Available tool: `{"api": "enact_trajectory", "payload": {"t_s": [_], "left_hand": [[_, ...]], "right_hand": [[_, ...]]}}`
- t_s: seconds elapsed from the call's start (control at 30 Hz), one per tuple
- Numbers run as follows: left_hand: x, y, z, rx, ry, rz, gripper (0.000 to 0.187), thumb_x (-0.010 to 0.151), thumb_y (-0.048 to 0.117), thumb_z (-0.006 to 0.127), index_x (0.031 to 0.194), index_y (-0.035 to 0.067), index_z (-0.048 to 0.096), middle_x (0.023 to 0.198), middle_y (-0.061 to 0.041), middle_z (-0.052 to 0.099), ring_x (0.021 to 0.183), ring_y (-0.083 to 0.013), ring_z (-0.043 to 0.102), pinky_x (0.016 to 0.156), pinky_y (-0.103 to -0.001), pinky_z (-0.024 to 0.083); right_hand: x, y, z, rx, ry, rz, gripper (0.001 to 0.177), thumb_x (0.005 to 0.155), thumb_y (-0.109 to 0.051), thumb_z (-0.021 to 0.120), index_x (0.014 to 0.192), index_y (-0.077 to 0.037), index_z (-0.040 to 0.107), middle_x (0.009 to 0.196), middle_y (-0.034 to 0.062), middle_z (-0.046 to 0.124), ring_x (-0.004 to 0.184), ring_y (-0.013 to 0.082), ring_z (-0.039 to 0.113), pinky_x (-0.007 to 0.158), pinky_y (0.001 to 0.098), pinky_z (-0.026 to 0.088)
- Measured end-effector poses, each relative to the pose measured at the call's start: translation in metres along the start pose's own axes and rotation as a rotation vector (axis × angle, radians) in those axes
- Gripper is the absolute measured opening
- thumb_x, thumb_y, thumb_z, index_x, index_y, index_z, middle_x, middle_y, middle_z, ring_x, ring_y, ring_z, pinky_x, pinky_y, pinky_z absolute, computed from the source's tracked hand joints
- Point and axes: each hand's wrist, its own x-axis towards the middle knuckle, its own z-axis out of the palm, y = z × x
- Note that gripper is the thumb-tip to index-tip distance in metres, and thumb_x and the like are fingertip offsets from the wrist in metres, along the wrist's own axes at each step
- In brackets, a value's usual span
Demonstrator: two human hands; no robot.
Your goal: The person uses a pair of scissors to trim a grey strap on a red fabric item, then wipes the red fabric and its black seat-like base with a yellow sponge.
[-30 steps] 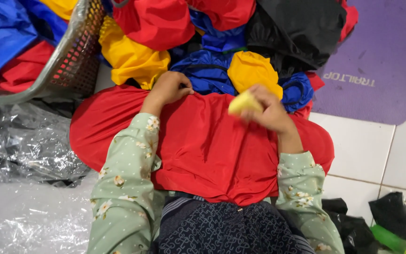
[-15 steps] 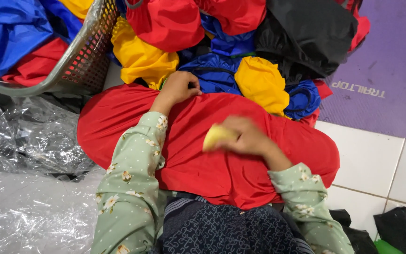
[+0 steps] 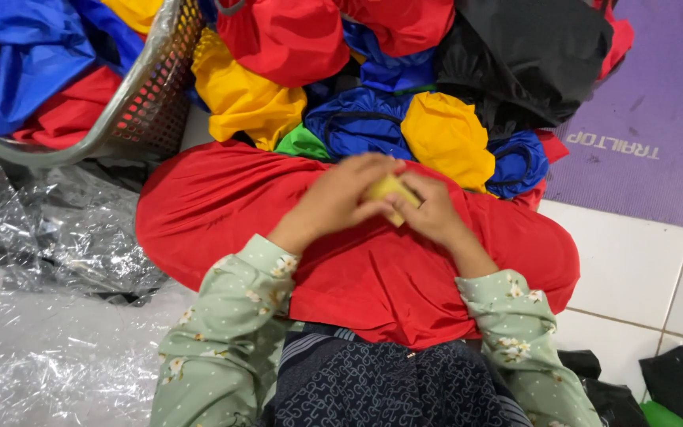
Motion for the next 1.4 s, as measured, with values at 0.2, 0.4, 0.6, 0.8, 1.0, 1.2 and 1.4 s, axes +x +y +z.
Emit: {"api": "enact_trajectory", "payload": {"t_s": [0.2,0.4,0.6,0.8,1.0,1.2,1.4], "left_hand": [[-0.032,0.003,0.007,-0.019,-0.040,-0.135,0.043,0.091,0.013,0.073,0.132,0.014,0.062,0.115,-0.013,0.066,0.108,-0.0392,0.069,0.093,-0.049,0.058],[-0.089,-0.009,-0.013,0.531,-0.100,-0.357,0.040,0.082,0.038,0.081,0.109,0.022,0.056,0.097,0.001,0.062,0.097,-0.0242,0.069,0.077,-0.039,0.059],[-0.113,-0.055,-0.105,1.613,0.222,-0.514,0.022,0.088,0.039,0.075,0.094,0.028,0.056,0.077,0.012,0.055,0.068,-0.0070,0.062,0.054,-0.021,0.051],[-0.101,0.026,-0.049,0.577,0.359,-0.546,0.047,0.091,0.047,0.080,0.114,0.013,0.057,0.087,-0.014,0.062,0.082,-0.0424,0.068,0.069,-0.052,0.055],[-0.126,0.071,0.025,0.598,0.120,0.134,0.019,0.100,0.041,0.065,0.095,0.024,0.060,0.080,0.004,0.058,0.063,-0.0154,0.062,0.060,-0.028,0.053],[-0.227,-0.014,-0.130,0.959,0.464,-0.503,0.035,0.101,0.044,0.076,0.106,0.013,0.062,0.086,-0.006,0.058,0.076,-0.0320,0.065,0.070,-0.040,0.054],[-0.173,0.062,-0.075,0.912,0.657,-0.496,0.044,0.093,0.044,0.091,0.118,0.016,0.068,0.093,-0.002,0.064,0.078,-0.0236,0.068,0.071,-0.031,0.053]], "right_hand": [[0.003,-0.028,-0.001,0.240,-0.247,-0.116,0.039,0.112,-0.028,0.042,0.082,-0.008,0.059,0.075,0.0069,0.062,0.071,0.0288,0.065,0.068,0.0391,0.054],[-0.001,-0.028,0.007,-0.068,-0.392,-0.365,0.035,0.087,-0.047,0.078,0.094,-0.016,0.066,0.080,0.0050,0.060,0.078,0.0300,0.067,0.069,0.0436,0.054],[-0.003,-0.019,0.001,-0.061,-0.363,-0.334,0.019,0.098,-0.031,0.068,0.088,-0.015,0.066,0.077,0.0068,0.061,0.076,0.0313,0.067,0.069,0.0408,0.055],[0.003,-0.020,-0.008,0.023,-0.370,-0.186,0.019,0.095,-0.031,0.071,0.084,-0.015,0.066,0.074,0.0076,0.062,0.069,0.0308,0.066,0.063,0.0405,0.054],[0.011,-0.021,-0.011,0.068,-0.478,-0.085,0.021,0.089,-0.028,0.077,0.078,-0.013,0.068,0.068,0.0058,0.063,0.063,0.0243,0.066,0.056,0.0365,0.053],[0.010,-0.024,-0.013,0.039,-0.506,-0.088,0.020,0.089,-0.027,0.076,0.080,-0.011,0.068,0.071,0.0104,0.065,0.066,0.0295,0.068,0.058,0.0394,0.054],[0.012,-0.021,-0.012,0.033,-0.479,-0.070,0.019,0.089,-0.027,0.076,0.080,-0.012,0.067,0.071,0.0082,0.064,0.064,0.0267,0.066,0.058,0.0374,0.054]]}}
